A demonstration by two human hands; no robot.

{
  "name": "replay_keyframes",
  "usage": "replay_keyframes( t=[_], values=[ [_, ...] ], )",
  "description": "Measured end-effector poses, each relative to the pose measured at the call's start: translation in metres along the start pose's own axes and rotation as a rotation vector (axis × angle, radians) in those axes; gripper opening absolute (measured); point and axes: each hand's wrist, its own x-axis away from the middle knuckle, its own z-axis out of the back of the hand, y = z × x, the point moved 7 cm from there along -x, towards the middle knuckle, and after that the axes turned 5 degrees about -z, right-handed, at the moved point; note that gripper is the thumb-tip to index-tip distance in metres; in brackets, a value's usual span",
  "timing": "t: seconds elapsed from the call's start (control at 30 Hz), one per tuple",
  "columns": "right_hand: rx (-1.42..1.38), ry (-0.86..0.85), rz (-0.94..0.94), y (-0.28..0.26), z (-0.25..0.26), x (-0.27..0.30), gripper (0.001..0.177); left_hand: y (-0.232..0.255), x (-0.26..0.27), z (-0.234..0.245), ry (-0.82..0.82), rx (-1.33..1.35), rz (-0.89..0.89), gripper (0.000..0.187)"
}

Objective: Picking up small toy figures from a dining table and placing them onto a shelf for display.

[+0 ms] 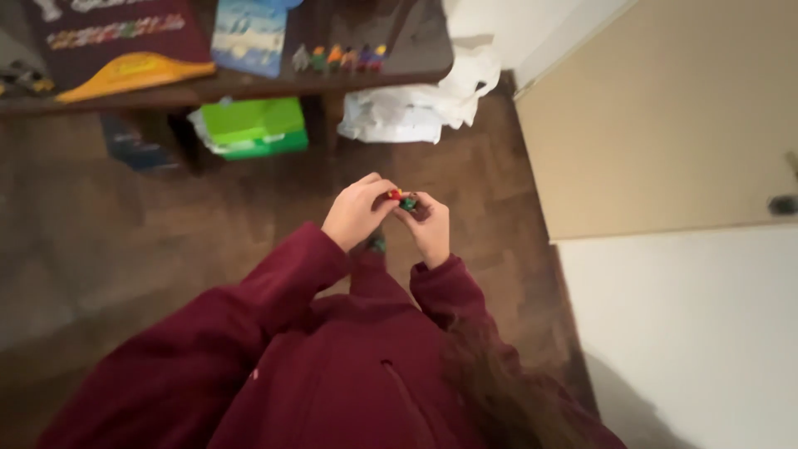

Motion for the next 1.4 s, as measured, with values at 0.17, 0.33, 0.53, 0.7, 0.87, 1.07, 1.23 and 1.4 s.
replay_keyframes(
  t=[0.17,0.33,0.53,0.7,0.87,1.07,1.23,1.4],
  values=[
    [0.083,-0.027,-0.012,-0.012,0.062,-0.102,0.019,-0.030,-0.093,-0.025,0.093,-0.045,0.051,0.013],
    [0.193,-0.070,0.004,0.021,0.100,-0.191,0.022,-0.059,-0.164,-0.018,0.220,-0.189,-0.023,0.015],
    [0.283,-0.111,0.129,0.038,0.095,-0.272,0.027,-0.130,-0.226,-0.012,0.226,-0.281,-0.027,0.018],
    [0.354,-0.127,0.103,0.054,0.086,-0.326,0.031,-0.185,-0.268,-0.014,0.136,-0.380,0.097,0.015],
    [0.416,-0.132,0.121,0.091,0.076,-0.370,0.028,-0.223,-0.285,-0.031,0.098,-0.604,0.030,0.014],
    [0.459,-0.152,0.096,0.110,0.064,-0.385,0.028,-0.260,-0.281,-0.055,0.065,-0.615,0.064,0.016],
    [0.523,-0.181,0.060,0.119,0.057,-0.397,0.032,-0.268,-0.282,-0.062,0.040,-0.702,0.074,0.017],
    [0.474,-0.254,0.060,0.132,0.050,-0.394,0.029,-0.262,-0.278,-0.065,0.027,-0.816,0.108,0.021]
  ],
)
